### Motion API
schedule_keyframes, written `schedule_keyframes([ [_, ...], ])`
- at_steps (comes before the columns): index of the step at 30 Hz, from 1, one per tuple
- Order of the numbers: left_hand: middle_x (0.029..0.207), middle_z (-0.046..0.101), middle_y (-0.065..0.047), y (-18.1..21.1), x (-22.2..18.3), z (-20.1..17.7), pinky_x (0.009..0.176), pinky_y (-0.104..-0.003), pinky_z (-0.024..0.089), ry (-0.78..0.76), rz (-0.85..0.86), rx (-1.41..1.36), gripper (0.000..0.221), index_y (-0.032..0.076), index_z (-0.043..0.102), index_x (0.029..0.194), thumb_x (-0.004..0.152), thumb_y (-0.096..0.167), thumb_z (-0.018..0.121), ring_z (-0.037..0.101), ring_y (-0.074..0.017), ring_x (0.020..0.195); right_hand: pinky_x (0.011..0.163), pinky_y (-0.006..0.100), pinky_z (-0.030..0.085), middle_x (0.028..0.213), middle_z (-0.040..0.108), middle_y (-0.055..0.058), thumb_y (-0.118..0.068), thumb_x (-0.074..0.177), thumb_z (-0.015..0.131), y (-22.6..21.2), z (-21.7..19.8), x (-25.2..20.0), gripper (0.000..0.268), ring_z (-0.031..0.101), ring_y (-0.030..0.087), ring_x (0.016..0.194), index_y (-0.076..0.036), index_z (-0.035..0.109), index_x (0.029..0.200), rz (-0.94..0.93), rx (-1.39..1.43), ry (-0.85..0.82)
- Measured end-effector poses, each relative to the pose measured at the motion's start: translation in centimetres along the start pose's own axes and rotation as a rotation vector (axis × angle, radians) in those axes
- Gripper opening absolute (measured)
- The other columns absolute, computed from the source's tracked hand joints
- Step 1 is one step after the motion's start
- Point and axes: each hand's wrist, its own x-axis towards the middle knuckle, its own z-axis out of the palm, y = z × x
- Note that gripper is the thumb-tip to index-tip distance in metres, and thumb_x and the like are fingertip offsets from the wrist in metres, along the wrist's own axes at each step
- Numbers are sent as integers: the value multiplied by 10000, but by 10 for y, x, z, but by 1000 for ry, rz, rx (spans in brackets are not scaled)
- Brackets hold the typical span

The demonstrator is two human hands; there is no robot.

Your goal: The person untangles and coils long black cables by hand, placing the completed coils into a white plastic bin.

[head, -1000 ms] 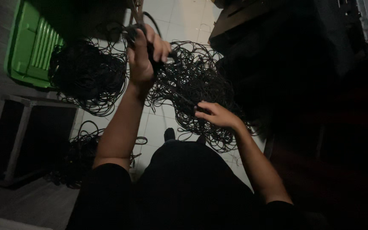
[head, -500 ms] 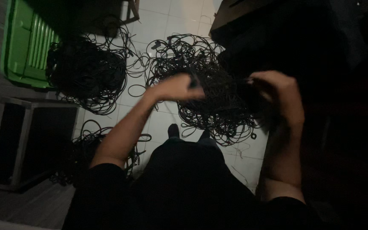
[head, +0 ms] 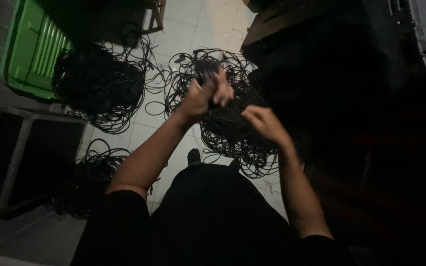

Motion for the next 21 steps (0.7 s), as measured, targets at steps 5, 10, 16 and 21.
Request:
schedule_keyframes([
  [5,721,500,26,-23,25,-16,744,-342,517,397,141,-111,373,131,527,925,1046,473,617,546,-129,675,716,337,556,891,738,95,-296,1017,613,-33,8,-34,277,697,193,782,-51,684,1126,1,-37,-232],
  [10,727,584,20,-55,22,-22,636,-318,510,408,91,262,425,89,583,922,1074,485,555,595,-130,667,770,359,585,1036,758,118,-313,975,642,-58,-11,-57,415,733,227,823,-73,626,1312,-107,-213,-185],
  [16,638,600,-33,-82,3,20,572,-313,507,-227,-672,1219,755,-10,667,781,1031,676,478,580,-176,540,651,350,562,918,766,118,-305,928,709,-88,-59,-85,266,724,232,744,-77,756,1058,-287,-581,142],
  [21,639,514,63,-83,-30,72,450,-271,430,-639,-762,546,463,155,558,792,1008,562,510,487,-89,521,508,319,497,662,688,89,-271,959,715,-72,-96,-75,257,634,184,524,-43,752,844,-294,-471,175],
])
